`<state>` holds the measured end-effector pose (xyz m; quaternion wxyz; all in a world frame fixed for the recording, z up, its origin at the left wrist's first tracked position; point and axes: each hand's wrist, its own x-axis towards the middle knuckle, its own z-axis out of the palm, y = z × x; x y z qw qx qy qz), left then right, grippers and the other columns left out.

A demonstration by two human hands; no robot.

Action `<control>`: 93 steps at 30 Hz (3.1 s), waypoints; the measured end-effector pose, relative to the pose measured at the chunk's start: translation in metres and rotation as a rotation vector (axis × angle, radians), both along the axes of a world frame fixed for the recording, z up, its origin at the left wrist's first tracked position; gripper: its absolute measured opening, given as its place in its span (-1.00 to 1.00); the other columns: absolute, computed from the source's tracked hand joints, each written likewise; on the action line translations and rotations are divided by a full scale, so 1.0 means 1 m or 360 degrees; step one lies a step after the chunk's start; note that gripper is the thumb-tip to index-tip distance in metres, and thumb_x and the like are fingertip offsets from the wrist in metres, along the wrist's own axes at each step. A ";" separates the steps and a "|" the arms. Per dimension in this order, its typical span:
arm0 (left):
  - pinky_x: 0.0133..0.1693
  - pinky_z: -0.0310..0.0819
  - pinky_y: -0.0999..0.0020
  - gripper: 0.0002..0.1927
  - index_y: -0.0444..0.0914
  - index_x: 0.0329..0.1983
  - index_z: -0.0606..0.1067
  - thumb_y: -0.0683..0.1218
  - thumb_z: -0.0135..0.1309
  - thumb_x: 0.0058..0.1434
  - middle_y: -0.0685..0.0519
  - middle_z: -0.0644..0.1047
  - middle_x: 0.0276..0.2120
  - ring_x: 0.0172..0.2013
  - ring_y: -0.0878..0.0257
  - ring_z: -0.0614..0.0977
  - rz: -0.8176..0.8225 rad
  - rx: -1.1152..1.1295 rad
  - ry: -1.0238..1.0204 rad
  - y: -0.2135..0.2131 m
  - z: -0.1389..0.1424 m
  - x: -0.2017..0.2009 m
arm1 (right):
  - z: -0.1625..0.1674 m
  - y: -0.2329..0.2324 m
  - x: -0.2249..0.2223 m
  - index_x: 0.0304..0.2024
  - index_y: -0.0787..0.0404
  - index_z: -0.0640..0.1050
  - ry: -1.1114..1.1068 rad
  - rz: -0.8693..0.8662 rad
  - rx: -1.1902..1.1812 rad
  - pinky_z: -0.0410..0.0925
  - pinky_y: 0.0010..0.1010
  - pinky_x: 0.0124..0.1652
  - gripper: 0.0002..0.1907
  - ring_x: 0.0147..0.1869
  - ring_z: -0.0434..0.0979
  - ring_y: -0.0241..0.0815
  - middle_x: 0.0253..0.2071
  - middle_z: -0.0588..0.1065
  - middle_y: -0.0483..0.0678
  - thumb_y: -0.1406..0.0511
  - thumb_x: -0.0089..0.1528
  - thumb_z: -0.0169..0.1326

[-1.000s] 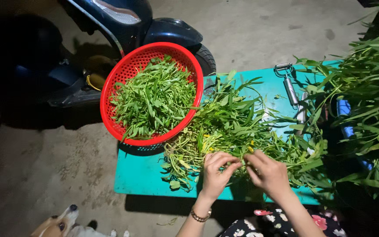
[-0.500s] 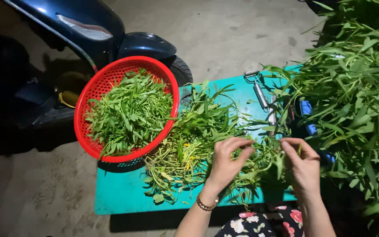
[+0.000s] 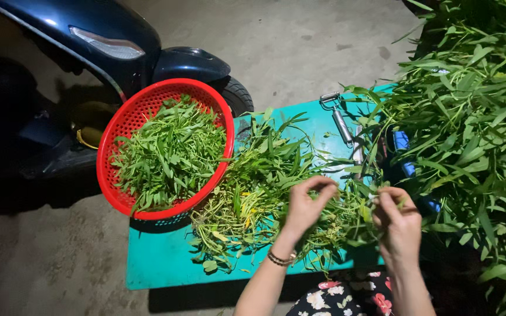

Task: The person sits at a low green table sorting water spinach. They pick leafy tips from the stalks by hand, drop the edible leaves into a red perforated basket, and set aside discarded stems and yellowed pieces on the table.

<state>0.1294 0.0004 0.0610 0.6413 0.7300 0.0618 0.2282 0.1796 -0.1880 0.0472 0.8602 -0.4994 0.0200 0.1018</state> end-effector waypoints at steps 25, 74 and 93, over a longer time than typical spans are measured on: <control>0.17 0.21 0.10 -0.58 -0.23 0.18 0.56 -0.09 0.16 0.23 -0.10 0.54 0.16 0.10 -0.02 0.54 0.0257 0.1085 0.0085 0.031 0.012 -0.061 | 0.008 -0.010 -0.008 -0.19 0.18 0.43 0.0657 0.0219 0.0775 0.34 -0.03 0.19 -0.84 0.20 0.50 0.00 0.16 0.46 0.13 0.33 0.39 -0.20; -0.38 0.46 0.55 -0.86 -0.39 -0.19 0.57 -0.23 0.24 0.22 -0.01 0.64 -0.39 -0.41 0.37 0.63 0.0729 -0.0097 0.0237 0.128 -0.074 -0.098 | -0.011 0.124 -0.066 -0.08 0.23 0.66 -0.1049 0.0817 -0.1032 0.46 -0.40 -0.16 -0.77 -0.17 0.67 -0.18 -0.18 0.66 -0.02 0.32 0.23 0.15; -0.34 0.48 0.56 -0.85 -0.40 -0.20 0.61 -0.17 0.22 0.29 0.05 0.64 -0.29 -0.36 0.40 0.62 0.0597 -0.0117 0.0063 0.101 -0.081 -0.094 | -0.043 0.160 -0.024 -0.04 0.18 0.67 -0.0740 0.0536 -0.0776 0.43 -0.39 -0.08 -0.79 -0.10 0.61 -0.20 -0.14 0.66 -0.12 0.27 0.29 0.23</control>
